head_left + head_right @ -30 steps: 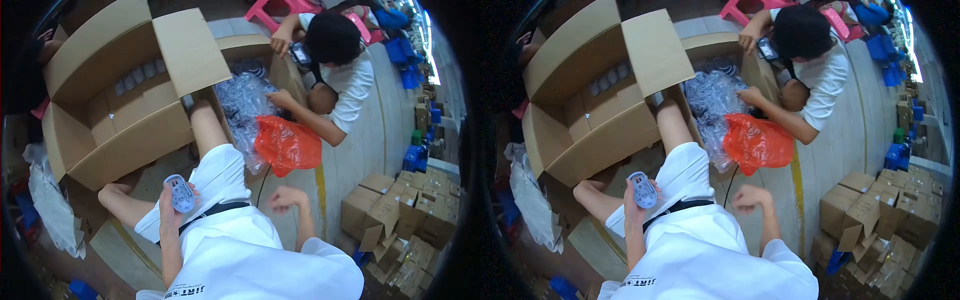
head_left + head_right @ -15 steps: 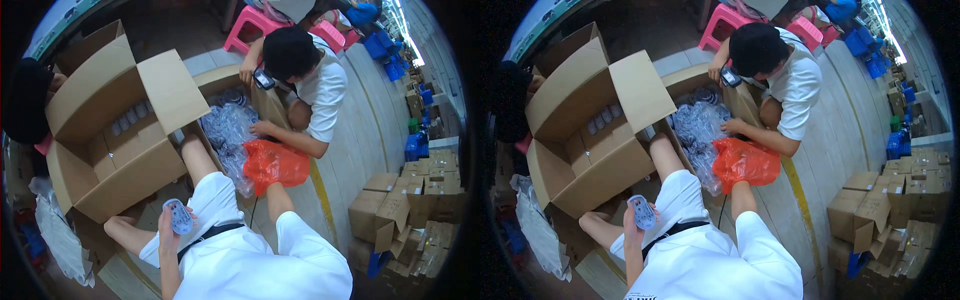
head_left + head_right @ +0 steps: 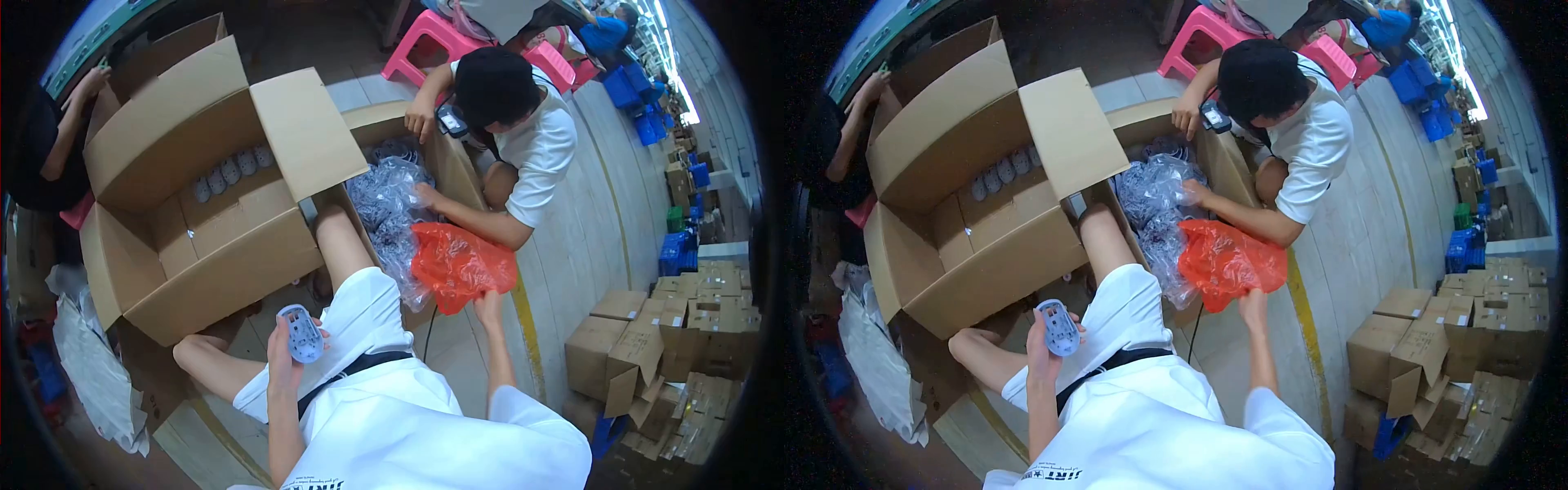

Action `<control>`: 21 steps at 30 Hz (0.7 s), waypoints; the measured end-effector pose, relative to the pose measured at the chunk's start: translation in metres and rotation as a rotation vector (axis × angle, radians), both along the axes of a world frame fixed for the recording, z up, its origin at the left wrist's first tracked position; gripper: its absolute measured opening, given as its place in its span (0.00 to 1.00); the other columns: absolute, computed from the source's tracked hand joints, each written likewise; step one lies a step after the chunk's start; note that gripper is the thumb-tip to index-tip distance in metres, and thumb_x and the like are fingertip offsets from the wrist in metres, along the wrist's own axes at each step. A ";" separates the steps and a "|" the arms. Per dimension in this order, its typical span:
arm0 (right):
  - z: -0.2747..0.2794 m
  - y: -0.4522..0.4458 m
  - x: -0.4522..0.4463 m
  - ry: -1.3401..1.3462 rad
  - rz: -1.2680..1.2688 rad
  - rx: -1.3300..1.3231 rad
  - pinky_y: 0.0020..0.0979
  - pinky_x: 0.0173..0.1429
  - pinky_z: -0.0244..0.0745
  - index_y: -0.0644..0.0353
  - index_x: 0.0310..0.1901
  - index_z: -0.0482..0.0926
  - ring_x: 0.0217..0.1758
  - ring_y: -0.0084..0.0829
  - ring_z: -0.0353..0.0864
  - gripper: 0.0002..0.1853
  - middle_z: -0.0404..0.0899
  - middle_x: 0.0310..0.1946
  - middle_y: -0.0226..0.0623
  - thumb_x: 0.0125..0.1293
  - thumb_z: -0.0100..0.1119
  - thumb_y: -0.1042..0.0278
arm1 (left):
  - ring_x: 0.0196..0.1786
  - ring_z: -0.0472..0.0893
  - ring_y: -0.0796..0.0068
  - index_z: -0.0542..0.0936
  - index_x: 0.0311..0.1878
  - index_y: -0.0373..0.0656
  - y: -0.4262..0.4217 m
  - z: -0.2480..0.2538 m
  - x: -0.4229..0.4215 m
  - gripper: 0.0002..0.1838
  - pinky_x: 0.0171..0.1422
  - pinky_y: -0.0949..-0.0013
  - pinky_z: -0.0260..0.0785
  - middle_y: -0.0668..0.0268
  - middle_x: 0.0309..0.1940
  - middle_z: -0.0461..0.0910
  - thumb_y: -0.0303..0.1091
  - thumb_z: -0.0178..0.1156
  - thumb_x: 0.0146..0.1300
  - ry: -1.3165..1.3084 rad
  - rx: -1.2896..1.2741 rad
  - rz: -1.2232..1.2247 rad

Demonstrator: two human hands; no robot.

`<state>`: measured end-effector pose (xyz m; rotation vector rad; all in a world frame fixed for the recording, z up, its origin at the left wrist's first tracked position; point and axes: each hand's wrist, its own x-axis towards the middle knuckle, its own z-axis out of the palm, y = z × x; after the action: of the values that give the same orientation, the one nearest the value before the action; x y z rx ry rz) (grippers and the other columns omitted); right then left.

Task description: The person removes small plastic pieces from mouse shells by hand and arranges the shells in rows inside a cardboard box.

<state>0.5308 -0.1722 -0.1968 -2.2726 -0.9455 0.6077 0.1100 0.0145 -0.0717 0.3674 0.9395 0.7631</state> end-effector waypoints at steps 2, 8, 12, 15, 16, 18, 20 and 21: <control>0.053 -0.012 -0.024 0.159 -0.024 -0.229 0.25 0.36 0.76 0.67 0.45 0.82 0.31 0.28 0.79 0.10 0.82 0.34 0.36 0.64 0.57 0.75 | 0.40 0.84 0.58 0.70 0.57 0.36 -0.001 -0.004 -0.009 0.24 0.38 0.62 0.80 0.53 0.42 0.80 0.48 0.53 0.70 -0.023 -0.023 0.026; 0.193 0.109 -0.206 0.771 -0.052 0.197 0.21 0.34 0.75 0.69 0.41 0.83 0.28 0.25 0.78 0.07 0.80 0.27 0.38 0.60 0.62 0.81 | 0.47 0.82 0.55 0.69 0.59 0.34 0.005 0.007 -0.027 0.28 0.50 0.62 0.78 0.52 0.47 0.79 0.27 0.63 0.55 -0.056 0.089 -0.075; 0.218 0.158 -0.291 0.984 0.194 0.306 0.21 0.33 0.75 0.69 0.40 0.82 0.27 0.25 0.77 0.07 0.80 0.27 0.38 0.60 0.62 0.82 | 0.48 0.81 0.59 0.70 0.59 0.36 0.002 0.062 -0.056 0.27 0.53 0.64 0.76 0.53 0.48 0.79 0.25 0.64 0.55 -0.067 0.215 -0.007; 0.222 0.174 -0.318 1.100 0.336 0.290 0.20 0.33 0.75 0.70 0.39 0.82 0.28 0.24 0.77 0.05 0.80 0.29 0.38 0.61 0.61 0.82 | 0.47 0.82 0.61 0.71 0.58 0.34 -0.004 0.080 -0.069 0.27 0.53 0.63 0.77 0.54 0.46 0.81 0.22 0.65 0.53 0.139 0.314 0.073; 0.223 0.177 -0.324 1.129 0.370 0.287 0.20 0.34 0.75 0.70 0.39 0.82 0.29 0.24 0.77 0.05 0.81 0.30 0.38 0.61 0.61 0.82 | 0.47 0.82 0.61 0.71 0.58 0.34 -0.006 0.084 -0.073 0.27 0.52 0.63 0.77 0.54 0.45 0.81 0.21 0.65 0.52 0.199 0.341 0.087; 0.223 0.180 -0.332 1.117 0.416 0.255 0.19 0.33 0.74 0.70 0.39 0.82 0.28 0.24 0.77 0.05 0.80 0.30 0.38 0.61 0.61 0.82 | 0.46 0.82 0.64 0.72 0.57 0.34 -0.011 0.085 -0.077 0.26 0.52 0.65 0.76 0.55 0.45 0.81 0.22 0.65 0.53 0.229 0.336 0.142; 0.223 0.180 -0.339 1.064 0.454 0.234 0.19 0.33 0.74 0.70 0.38 0.82 0.28 0.23 0.77 0.04 0.80 0.30 0.38 0.61 0.61 0.82 | 0.43 0.81 0.70 0.73 0.55 0.35 -0.017 0.086 -0.082 0.23 0.51 0.68 0.76 0.58 0.43 0.82 0.24 0.65 0.55 0.260 0.340 0.190; 0.223 0.179 -0.343 1.032 0.463 0.229 0.18 0.32 0.73 0.70 0.38 0.82 0.28 0.23 0.77 0.04 0.80 0.30 0.38 0.61 0.61 0.82 | 0.42 0.81 0.72 0.74 0.54 0.36 -0.018 0.086 -0.086 0.21 0.50 0.70 0.75 0.59 0.43 0.82 0.25 0.65 0.56 0.270 0.344 0.201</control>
<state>0.1876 0.0072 0.0263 -1.2159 -0.8952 1.5605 0.0243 -0.0036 0.0144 0.6966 1.1099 1.0830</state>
